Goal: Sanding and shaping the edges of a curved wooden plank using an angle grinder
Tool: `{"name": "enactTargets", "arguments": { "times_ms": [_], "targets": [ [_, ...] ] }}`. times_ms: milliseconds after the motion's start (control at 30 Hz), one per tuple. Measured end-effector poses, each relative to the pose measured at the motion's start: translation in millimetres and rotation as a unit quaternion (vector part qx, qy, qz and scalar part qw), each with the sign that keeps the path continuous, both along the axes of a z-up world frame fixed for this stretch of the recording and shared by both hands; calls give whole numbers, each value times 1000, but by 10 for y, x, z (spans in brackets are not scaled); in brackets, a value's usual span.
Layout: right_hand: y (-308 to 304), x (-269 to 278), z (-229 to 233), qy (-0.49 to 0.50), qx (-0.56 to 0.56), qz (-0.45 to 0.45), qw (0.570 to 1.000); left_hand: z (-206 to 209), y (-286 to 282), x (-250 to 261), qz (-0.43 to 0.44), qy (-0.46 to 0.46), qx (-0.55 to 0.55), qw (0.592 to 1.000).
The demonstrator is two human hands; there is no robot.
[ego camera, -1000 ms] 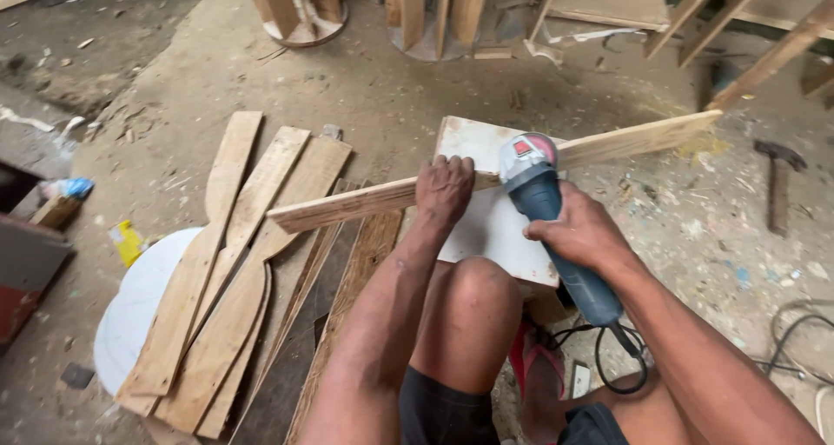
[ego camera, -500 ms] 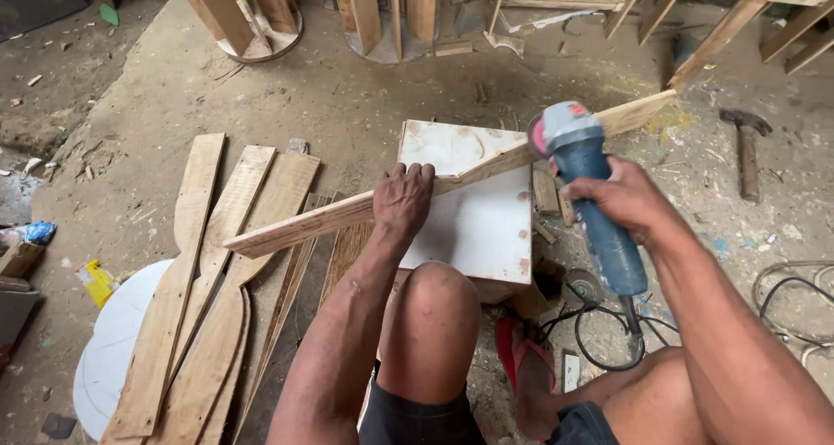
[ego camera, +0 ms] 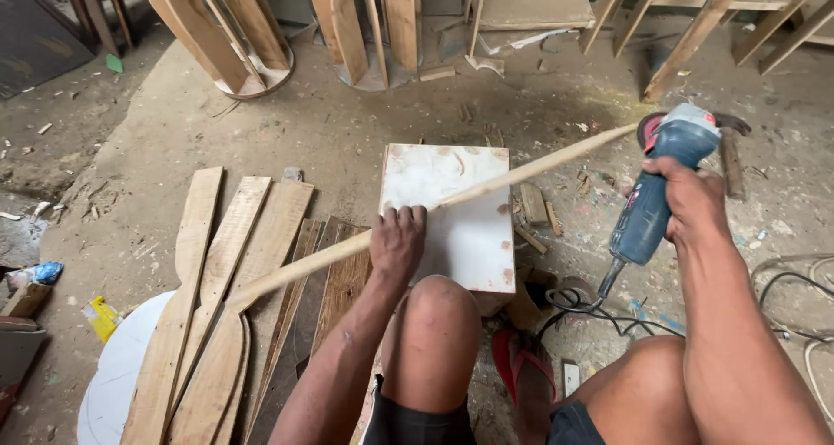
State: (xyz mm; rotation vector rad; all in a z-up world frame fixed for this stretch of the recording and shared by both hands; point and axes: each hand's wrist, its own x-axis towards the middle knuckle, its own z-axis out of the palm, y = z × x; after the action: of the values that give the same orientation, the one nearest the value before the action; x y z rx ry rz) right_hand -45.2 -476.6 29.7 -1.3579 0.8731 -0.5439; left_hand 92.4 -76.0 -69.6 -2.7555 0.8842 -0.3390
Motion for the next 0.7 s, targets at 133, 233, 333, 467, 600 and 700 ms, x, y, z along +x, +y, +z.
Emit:
{"name": "enactTargets", "arguments": {
  "times_ms": [133, 233, 333, 467, 600, 700],
  "targets": [
    [72, -254, 192, -68, 15, -1, 998, -198, 63, -367, -12, 37, -73, 997],
    [-74, -426, 234, -52, 13, -17, 998, 204, 131, -366, -13, 238, -46, 970],
    [-385, -495, -7, -87, 111, 149, 979, 320, 335, -294, 14, 334, -101, 937],
    [-322, -493, 47, -76, 98, 98, 988, 232, 462, -198, 74, 258, -176, 947],
    [-396, -440, -18, -94, 142, 98, 980, 515, 591, -398, 58, 220, -273, 935],
    [-483, -405, -157, -77, 132, 87, 984, 992, 749, -444, 200, 352, -283, 870]
  ]
}}
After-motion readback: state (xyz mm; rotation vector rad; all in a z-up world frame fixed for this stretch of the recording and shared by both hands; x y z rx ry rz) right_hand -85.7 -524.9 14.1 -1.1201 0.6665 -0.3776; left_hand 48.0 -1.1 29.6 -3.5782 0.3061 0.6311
